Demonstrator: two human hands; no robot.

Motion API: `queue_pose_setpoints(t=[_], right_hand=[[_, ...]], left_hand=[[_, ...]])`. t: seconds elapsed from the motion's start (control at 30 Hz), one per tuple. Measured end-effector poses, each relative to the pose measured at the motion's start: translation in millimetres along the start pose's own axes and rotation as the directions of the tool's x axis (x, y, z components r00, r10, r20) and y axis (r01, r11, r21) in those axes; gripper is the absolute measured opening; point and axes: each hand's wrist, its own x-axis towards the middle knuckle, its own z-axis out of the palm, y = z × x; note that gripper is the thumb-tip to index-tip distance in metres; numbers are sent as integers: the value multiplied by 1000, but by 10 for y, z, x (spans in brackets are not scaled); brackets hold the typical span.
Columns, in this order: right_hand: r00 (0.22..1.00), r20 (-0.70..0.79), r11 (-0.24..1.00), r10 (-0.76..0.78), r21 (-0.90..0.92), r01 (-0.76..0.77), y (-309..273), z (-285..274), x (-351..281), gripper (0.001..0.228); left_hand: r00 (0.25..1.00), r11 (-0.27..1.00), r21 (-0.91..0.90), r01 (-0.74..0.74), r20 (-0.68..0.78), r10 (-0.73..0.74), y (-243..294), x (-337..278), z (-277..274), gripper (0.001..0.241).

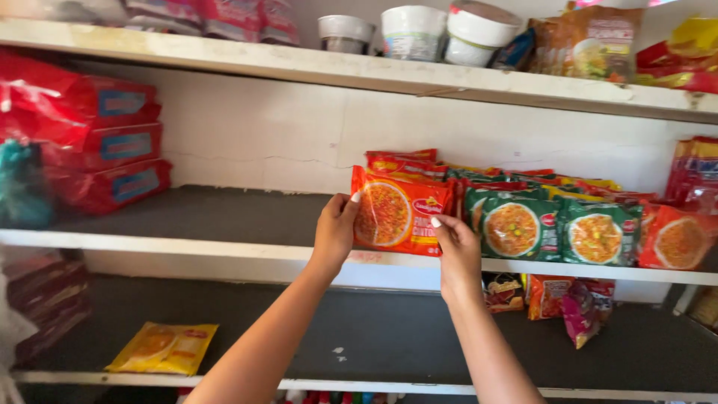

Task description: Organizing and stocking various instant noodle packets on a grocery store shelf.

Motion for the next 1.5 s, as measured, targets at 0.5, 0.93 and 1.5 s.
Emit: queue_pose_setpoints(t=[0.5,0.93,1.5], right_hand=[[868,356,634,347,593,-497,224,1234,-1114,24],[849,385,711,361,476,-518,1187,2355,-2262,30],[991,97,805,93,-593,-17,2674,3227,-2770,12]], left_hand=[[930,757,618,-211,-110,350,602,-987,-1708,28],[924,808,586,-56,-277,265,378,-1727,-3123,23],[913,497,801,333,-405,42,-784,-1472,-4351,28]])
